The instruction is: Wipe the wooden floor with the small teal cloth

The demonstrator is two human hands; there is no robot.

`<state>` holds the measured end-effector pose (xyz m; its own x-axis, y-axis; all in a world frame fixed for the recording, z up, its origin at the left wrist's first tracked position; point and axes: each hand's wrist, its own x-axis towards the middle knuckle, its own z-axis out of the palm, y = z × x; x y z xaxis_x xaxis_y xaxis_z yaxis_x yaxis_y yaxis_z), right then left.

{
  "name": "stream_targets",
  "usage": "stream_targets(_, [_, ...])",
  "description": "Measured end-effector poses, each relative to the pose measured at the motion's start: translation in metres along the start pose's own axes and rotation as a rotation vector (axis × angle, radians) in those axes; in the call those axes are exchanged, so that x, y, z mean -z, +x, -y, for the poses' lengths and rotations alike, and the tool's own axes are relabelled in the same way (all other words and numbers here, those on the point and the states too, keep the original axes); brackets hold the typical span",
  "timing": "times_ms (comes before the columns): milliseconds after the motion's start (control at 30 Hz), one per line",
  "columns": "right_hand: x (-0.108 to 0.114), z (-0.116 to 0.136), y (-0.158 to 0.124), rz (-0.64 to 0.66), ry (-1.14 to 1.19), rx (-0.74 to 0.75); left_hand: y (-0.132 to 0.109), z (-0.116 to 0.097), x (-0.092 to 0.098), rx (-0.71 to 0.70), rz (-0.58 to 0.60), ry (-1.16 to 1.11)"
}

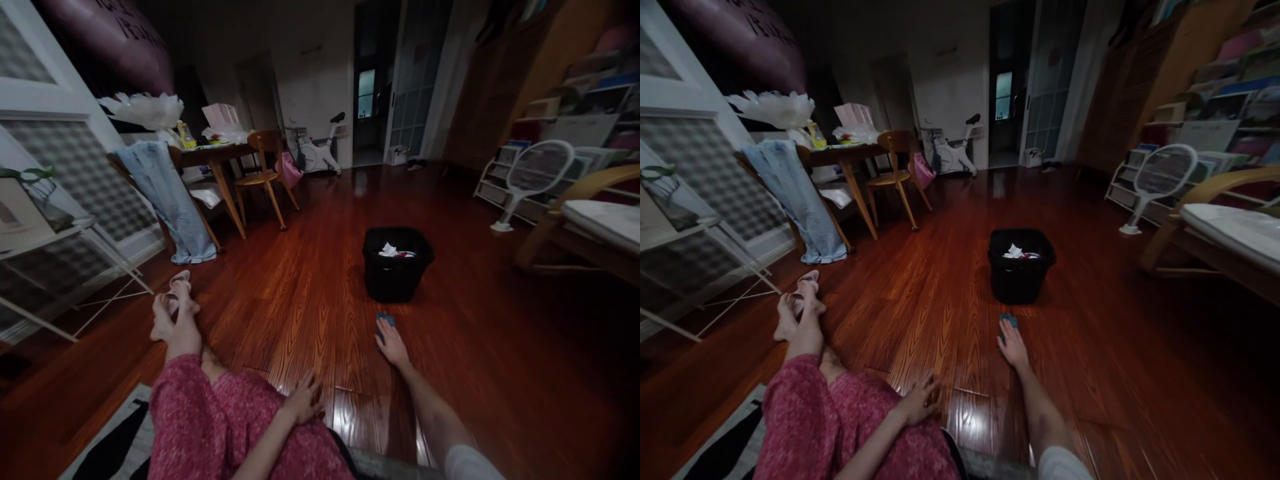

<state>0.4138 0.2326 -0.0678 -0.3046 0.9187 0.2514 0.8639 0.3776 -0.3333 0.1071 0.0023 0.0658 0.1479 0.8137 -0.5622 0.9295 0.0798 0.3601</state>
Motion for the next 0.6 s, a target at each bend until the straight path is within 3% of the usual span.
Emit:
stream_targets(167, [0.036,-0.107,-0.053,-0.117,-0.082,-0.364,0.004,0.0,-0.002,0.014,0.003,0.004])
stream_targets(300, [0.063,-0.167,-0.108,-0.196,-0.115,-0.581,0.007,-0.003,-0.002,0.02,0.029,0.036])
stream_targets(433, [0.081,-0.181,-0.136,-0.263,-0.134,-0.704,0.012,-0.006,-0.003,0.027,0.062,0.069])
stream_targets(600, [0.087,-0.166,-0.131,-0.27,-0.119,-0.778,0.02,-0.007,-0.006,0.024,0.095,0.099])
